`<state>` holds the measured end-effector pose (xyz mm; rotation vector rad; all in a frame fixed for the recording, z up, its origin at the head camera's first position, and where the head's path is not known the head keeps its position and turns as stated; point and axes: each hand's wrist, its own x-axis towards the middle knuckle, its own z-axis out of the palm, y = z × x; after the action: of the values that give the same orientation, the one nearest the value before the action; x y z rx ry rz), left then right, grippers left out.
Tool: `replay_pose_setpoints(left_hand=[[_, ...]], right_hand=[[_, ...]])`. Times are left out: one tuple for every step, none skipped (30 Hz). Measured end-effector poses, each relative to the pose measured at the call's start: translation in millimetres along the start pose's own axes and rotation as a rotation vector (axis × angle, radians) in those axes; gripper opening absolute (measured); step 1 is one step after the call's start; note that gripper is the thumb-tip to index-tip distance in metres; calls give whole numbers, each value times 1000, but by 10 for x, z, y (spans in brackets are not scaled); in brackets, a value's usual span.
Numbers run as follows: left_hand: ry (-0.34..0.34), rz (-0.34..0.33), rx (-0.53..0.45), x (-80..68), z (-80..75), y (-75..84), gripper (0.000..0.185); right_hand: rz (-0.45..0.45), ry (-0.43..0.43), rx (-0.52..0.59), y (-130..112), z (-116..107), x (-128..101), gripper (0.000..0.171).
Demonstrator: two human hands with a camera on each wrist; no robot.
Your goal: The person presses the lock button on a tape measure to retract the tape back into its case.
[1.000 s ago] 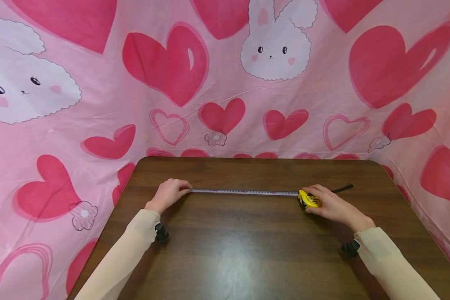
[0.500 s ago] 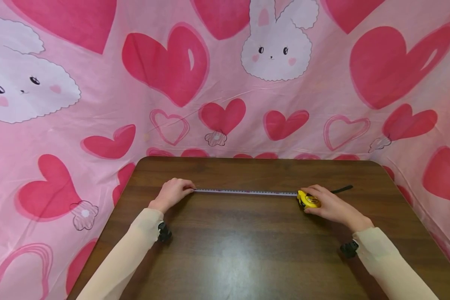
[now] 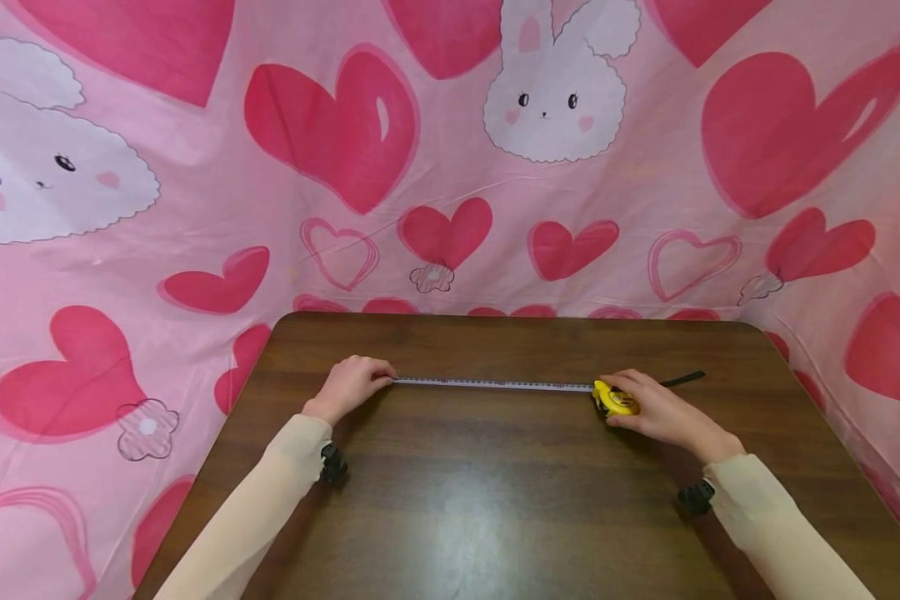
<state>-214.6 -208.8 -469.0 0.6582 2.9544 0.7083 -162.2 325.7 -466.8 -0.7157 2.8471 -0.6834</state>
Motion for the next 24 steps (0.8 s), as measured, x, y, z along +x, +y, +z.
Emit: replay_pose_setpoints(left_hand=[[0,-1,4,0,2,3,13],[-1,-3,7,0,4,8,12],[-1,-4,10,-2,5,12,12],[-2,-4,13,-3,6,16,12],[-2,-4,16,-2,7,20,12],[-3,-3,18,-1,8,24,12],[-3,-1,21,0,10,29,12],[-4,2,22,1,12,35,12],[-5,6,23,4,14,40,12],[-5,10,25,8,16,44,12],[-5,14,27,12,18,48,12],[-5,17,28,16,20,51,12],[-5,19,29,19,22,54,12],[-4,21,31,22,25,57,12],[-4,20,33,24,28,58,12],[-3,19,34,25,30,60,12],[-4,16,35,27,33,61,12],[-5,13,32,27,35,62,13],[-7,11,30,28,37,65,13],[-9,8,27,28,38,67,13],[-12,6,22,26,39,71,14],[-15,5,17,25,39,75,14],[-18,3,14,24,40,79,14],[-20,3,12,24,42,82,15]], right_hand=[[-1,0,1,-1,0,1,69],[-3,1,1,-1,2,1,68],[-5,2,2,0,3,1,68],[-7,3,3,-1,3,1,68],[-11,4,4,-1,3,1,68],[-14,5,3,-2,4,1,68],[-18,7,2,-1,6,1,68],[-21,9,1,0,7,0,68],[-23,9,0,0,7,-2,68],[-25,10,-2,-2,7,-1,68],[-26,11,-5,0,8,1,68],[-27,12,-7,-1,9,2,69],[-27,12,-9,-1,8,3,69],[-28,12,-11,-1,9,4,69],[-28,13,-13,-1,10,5,69],[-30,14,-15,-2,12,8,69],[-30,14,-15,-2,13,9,70],[-30,14,-14,-5,13,10,70],[-31,15,-13,-5,16,11,70],[-32,16,-13,-6,18,12,70],[-34,16,-12,-8,20,14,70],[-35,16,-11,-11,22,16,70],[-35,17,-12,-12,25,18,70],[-35,17,-12,-14,27,20,70]])
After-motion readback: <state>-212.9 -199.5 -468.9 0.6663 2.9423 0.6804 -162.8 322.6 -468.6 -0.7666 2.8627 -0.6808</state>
